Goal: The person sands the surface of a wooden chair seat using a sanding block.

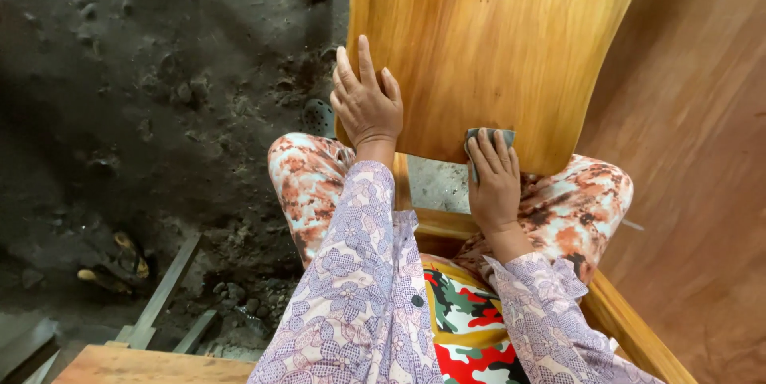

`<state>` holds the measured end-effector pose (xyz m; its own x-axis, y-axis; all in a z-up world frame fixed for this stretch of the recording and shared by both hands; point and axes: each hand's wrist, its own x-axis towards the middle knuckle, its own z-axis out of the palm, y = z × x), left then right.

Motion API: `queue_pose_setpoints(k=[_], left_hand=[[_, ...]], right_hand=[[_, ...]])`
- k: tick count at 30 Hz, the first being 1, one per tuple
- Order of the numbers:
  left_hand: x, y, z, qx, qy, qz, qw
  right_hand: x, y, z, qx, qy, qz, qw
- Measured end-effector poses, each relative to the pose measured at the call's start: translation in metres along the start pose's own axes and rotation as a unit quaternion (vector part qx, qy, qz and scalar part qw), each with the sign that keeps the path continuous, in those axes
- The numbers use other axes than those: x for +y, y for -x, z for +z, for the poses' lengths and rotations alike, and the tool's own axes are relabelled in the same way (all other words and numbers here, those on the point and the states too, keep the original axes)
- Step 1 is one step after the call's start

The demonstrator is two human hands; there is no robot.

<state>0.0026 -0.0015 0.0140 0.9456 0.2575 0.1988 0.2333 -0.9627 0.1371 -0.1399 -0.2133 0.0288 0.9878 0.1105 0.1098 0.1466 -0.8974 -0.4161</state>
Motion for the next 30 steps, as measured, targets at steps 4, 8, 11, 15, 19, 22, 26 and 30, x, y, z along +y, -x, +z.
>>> queue_pose_setpoints(k=[4, 8, 11, 15, 19, 22, 26, 30], left_hand=[[-0.001, 0.002, 0.003, 0.000, -0.004, -0.003, 1.000], [0.000, 0.002, 0.001, -0.006, -0.004, -0.003, 1.000], [0.004, 0.000, -0.005, -0.017, -0.004, -0.011, 1.000], [0.006, 0.001, -0.008, -0.023, -0.010, -0.015, 1.000], [0.004, 0.000, -0.009, -0.014, -0.003, -0.010, 1.000], [0.006, 0.001, -0.009, -0.014, -0.005, -0.012, 1.000], [0.005, 0.000, -0.008, -0.017, -0.004, -0.020, 1.000], [0.005, 0.000, -0.006, -0.014, 0.000, -0.021, 1.000]], right_hand=[[0.022, -0.034, 0.007, 0.006, 0.005, -0.023, 1.000], [0.047, -0.113, 0.015, 0.068, 0.001, -0.057, 0.996], [0.049, -0.175, 0.005, 0.063, -0.023, -0.035, 0.997], [0.059, -0.229, 0.005, 0.031, -0.023, -0.013, 0.999], [0.030, -0.220, -0.017, 0.032, 0.022, -0.023, 0.999], [0.009, -0.173, -0.033, 0.019, 0.004, -0.041, 0.999], [-0.003, -0.070, -0.026, -0.040, 0.008, 0.016, 0.999], [0.003, -0.005, -0.014, -0.039, 0.042, 0.015, 0.998]])
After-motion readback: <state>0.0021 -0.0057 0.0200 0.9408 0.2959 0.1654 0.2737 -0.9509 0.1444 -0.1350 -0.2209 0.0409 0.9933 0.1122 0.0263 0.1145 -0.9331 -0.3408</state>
